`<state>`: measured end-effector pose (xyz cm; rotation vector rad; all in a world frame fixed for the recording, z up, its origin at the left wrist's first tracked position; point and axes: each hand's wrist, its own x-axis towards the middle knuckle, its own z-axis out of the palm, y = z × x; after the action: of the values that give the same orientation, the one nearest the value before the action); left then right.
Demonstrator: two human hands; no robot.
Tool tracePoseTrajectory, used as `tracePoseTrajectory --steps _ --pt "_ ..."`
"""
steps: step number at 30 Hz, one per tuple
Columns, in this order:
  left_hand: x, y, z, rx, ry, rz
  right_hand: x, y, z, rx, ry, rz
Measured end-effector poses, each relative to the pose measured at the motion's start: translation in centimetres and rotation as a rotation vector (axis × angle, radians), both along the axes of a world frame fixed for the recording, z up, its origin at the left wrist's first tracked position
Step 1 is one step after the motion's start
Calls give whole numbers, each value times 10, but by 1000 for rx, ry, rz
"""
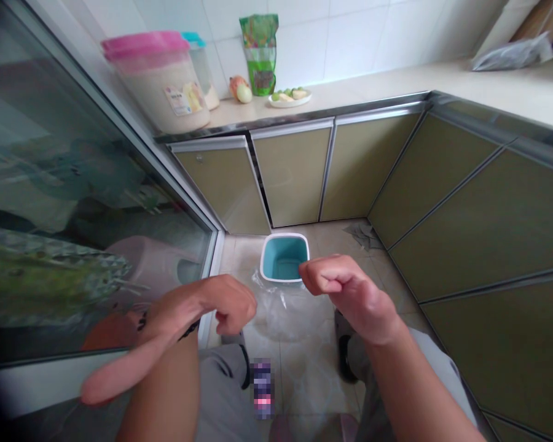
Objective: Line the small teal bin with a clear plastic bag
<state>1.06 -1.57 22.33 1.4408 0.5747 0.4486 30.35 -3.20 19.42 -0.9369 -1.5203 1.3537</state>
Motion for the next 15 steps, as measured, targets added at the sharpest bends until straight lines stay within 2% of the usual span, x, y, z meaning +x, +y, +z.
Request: tracePoseTrajectory --steps 1,3,4,6,9,12,15 --pt "3 10 -4 -29 -20 51 -1 13 6 -42 32 17" --pt "10 40 -26 -70 -139 250 -6 55 -4 -175 96 114" --pt "13 57 -42 -101 -208 319 -9 80 -17 -272 105 152" --pt "16 90 -76 -209 -276 394 -11 126 -51 -414 147 129" --pt "12 119 -112 -365 -297 417 -8 159 -95 -517 215 109" --pt "5 126 -119 -431 -307 454 -5 156 -111 -535 258 107" --pt "6 125 -111 -422 -309 514 -9 148 -107 -514 243 105"
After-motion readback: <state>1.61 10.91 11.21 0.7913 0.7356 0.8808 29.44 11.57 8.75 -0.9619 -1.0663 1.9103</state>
